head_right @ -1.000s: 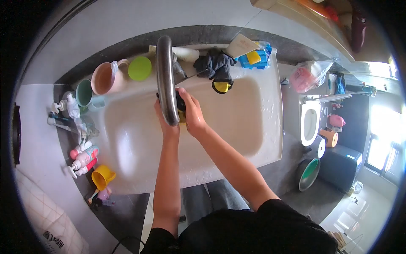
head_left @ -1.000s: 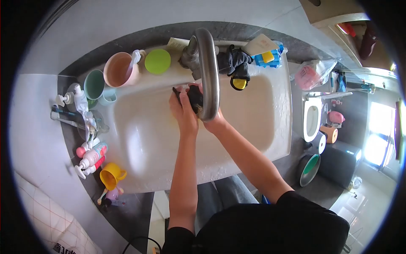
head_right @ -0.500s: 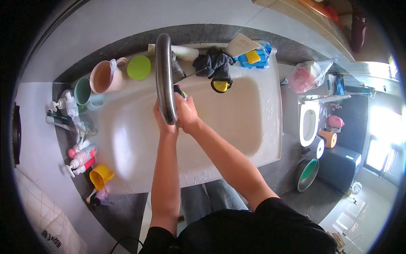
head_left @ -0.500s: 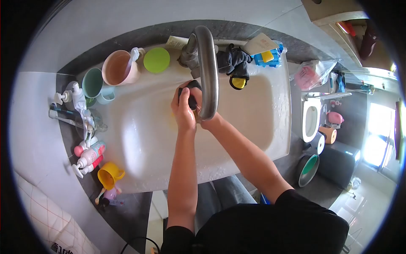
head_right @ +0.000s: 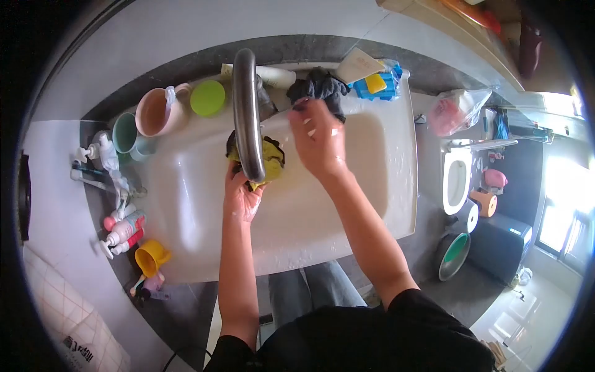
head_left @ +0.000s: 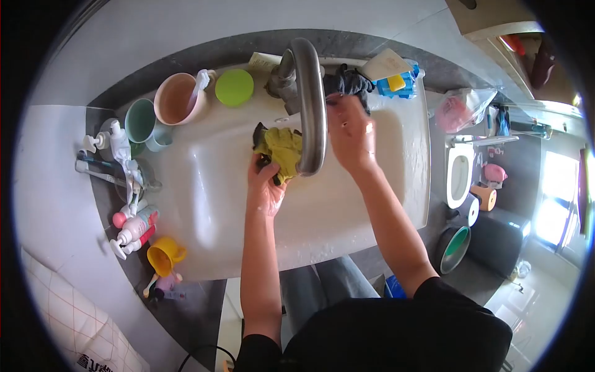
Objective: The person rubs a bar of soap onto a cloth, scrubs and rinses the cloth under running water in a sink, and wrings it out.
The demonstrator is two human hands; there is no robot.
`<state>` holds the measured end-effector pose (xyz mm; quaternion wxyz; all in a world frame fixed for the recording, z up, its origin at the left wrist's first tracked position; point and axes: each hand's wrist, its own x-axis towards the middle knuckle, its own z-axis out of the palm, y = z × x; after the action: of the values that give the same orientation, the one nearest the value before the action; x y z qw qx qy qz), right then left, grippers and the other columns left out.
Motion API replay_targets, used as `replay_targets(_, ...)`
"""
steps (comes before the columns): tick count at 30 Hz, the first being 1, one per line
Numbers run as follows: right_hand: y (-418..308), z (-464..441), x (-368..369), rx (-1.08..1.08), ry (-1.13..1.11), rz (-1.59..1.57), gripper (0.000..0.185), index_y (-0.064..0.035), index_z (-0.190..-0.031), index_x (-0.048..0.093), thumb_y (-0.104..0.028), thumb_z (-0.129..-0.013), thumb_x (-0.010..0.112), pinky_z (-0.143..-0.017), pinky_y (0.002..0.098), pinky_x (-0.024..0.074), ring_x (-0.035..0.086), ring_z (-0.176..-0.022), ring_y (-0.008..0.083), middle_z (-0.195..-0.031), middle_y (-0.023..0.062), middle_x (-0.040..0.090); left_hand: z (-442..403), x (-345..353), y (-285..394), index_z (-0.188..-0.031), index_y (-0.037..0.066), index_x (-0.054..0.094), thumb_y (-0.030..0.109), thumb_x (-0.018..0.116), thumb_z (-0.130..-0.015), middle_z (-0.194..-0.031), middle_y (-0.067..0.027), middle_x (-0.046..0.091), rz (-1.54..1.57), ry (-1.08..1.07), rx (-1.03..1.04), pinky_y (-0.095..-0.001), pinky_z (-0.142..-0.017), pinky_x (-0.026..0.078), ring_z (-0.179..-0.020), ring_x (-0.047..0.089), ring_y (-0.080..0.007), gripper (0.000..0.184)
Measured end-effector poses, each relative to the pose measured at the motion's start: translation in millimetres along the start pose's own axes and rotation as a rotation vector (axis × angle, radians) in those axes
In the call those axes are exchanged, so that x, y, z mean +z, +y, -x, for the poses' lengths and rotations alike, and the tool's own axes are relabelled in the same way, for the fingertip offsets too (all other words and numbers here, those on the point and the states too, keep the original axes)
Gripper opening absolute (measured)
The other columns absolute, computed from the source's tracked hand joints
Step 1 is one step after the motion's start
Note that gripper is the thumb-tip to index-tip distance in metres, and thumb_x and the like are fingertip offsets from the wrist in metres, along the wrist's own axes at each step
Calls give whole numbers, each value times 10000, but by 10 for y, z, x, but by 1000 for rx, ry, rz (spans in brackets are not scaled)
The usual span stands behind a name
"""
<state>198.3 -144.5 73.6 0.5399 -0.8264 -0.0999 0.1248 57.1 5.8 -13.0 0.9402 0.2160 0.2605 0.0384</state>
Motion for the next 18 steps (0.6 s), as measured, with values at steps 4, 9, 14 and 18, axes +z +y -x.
replay_targets(4, -64, -184, -109, -136, -2, -73, 250, -14, -1159, 702, -26, -910, 684, -614, 262, 522, 678, -680, 117, -897, 86, 655, -184, -218, -130, -1447, 120, 495, 137, 629, -944, -1350, -99, 633, 244, -3, -74, -412, -838, 617, -1188, 661, -267, 521)
replay_targets(9, -108, -157, -118, -148, -44, 52, 132, 11, -1036, 702, -79, -940, 713, -600, 263, 535, 699, -707, 119, -905, 87, 686, -171, -186, -225, -1435, 135, 524, 219, 524, -967, -1355, -70, 643, 239, 126, -114, -429, -883, 587, -1198, 656, -244, 476)
replay_targets(14, -115, -143, -70, -87, -5, -38, 134, 20, -1013, 692, -113, -995, 690, -579, 261, 535, 693, -655, 115, -853, 66, 695, -149, -134, -231, -1461, 148, 513, 220, 498, -959, -1392, -70, 626, 198, 103, -119, -463, -967, 560, -1255, 628, -247, 507)
replay_targets(18, -117, -120, -72, -37, -13, -67, 138, 18, -1004, 695, -120, -996, 690, -572, 258, 536, 694, -661, 112, -861, 55, 697, -128, -14, -223, -1259, 110, 636, 281, 545, -971, -1182, -80, 721, 209, 181, -63, -461, -833, 605, -1061, 709, -280, 347)
